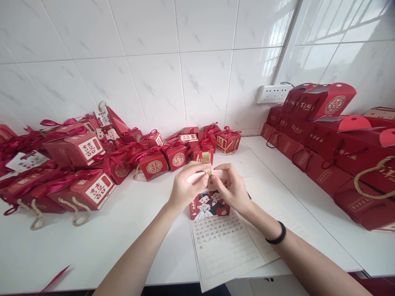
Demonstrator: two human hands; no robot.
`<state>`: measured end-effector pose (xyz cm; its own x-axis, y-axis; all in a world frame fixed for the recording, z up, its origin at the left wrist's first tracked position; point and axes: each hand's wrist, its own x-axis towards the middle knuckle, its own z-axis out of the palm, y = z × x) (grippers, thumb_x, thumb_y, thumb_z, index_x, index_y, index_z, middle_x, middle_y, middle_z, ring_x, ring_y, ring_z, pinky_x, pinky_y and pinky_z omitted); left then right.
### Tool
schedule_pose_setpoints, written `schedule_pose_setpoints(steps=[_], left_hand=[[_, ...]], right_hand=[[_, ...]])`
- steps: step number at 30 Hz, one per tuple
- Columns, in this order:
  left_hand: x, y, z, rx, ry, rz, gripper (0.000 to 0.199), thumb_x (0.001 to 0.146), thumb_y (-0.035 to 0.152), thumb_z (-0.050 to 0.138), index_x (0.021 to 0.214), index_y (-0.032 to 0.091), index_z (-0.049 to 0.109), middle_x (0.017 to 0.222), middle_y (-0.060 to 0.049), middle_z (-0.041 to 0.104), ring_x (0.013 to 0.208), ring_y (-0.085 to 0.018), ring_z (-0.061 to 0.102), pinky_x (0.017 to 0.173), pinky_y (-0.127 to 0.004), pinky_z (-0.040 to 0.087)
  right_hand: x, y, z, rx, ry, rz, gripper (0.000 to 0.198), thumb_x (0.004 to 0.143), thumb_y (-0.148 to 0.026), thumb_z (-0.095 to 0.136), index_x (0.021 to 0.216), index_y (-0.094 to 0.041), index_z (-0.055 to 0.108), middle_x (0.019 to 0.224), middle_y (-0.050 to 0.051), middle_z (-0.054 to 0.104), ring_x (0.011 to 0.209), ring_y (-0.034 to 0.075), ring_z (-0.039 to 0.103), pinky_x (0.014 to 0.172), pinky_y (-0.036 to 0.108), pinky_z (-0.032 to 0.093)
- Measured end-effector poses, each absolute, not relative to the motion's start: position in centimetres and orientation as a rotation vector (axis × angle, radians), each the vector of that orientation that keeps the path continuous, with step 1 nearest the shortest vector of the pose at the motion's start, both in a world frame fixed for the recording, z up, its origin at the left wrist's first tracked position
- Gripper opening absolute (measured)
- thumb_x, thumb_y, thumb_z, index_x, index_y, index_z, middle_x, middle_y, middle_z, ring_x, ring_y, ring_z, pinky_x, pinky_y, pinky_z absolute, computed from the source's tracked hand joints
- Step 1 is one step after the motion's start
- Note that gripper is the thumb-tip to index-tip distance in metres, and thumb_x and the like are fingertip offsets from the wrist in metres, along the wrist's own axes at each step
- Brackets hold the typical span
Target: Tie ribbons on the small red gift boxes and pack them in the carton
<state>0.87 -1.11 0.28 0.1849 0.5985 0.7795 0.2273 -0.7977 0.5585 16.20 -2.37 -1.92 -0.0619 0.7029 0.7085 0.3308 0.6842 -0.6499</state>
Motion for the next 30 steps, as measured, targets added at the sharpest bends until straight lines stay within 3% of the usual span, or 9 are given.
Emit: schedule_pose_setpoints(steps=[10, 15, 24, 30], left_hand=[[1.1, -0.9, 0.1, 2.135, 0.712, 1.64, 0.023, 0.077, 0.013, 0.059, 0.097, 0.02, 0.068, 0.093, -0.004, 0.068, 0.086, -0.014, 0.065, 0.077, -0.028, 0.057], [1.1, -0.9, 0.1, 2.116, 0.661, 1.631, 0.026, 0.077, 0.009, 0.057, 0.098, 0.019, 0.067, 0.096, -0.005, 0.069, 0.087, -0.014, 0.066, 0.081, -0.03, 0.057], [1.1, -1.0, -0.1, 2.162, 0.609, 1.609, 0.032, 0.076, 0.003, 0.054, 0.102, 0.016, 0.066, 0.101, -0.008, 0.068, 0.093, -0.015, 0.064, 0.086, -0.031, 0.055], [1.3, -1.1, 0.0, 2.155, 0.607, 1.627, 0.029, 0.076, 0.005, 0.056, 0.101, 0.016, 0.066, 0.1, -0.007, 0.068, 0.091, -0.015, 0.064, 0.084, -0.031, 0.055]], right_hand=[[16.7, -2.5, -2.1, -0.93, -1.632, 0.446, 0.026, 0.083, -0.039, 0.063, 0.093, -0.021, 0.048, 0.076, 0.001, 0.064, 0.06, 0.015, 0.062, 0.05, 0.025, 0.051], [16.7, -2.7, -2.3, -0.887, -1.589, 0.621, 0.029, 0.082, -0.04, 0.064, 0.094, -0.023, 0.044, 0.069, 0.0, 0.062, 0.049, 0.015, 0.058, 0.045, 0.028, 0.052], [16.5, -2.7, -1.9, -0.986, -1.537, 0.489, 0.036, 0.075, -0.046, 0.07, 0.086, -0.021, 0.046, 0.07, 0.002, 0.063, 0.059, 0.018, 0.063, 0.05, 0.029, 0.053], [16.1, -3.1, -1.2, -1.032, -1.508, 0.458, 0.034, 0.074, -0.044, 0.07, 0.079, -0.021, 0.046, 0.058, -0.002, 0.058, 0.05, 0.015, 0.056, 0.044, 0.025, 0.046]])
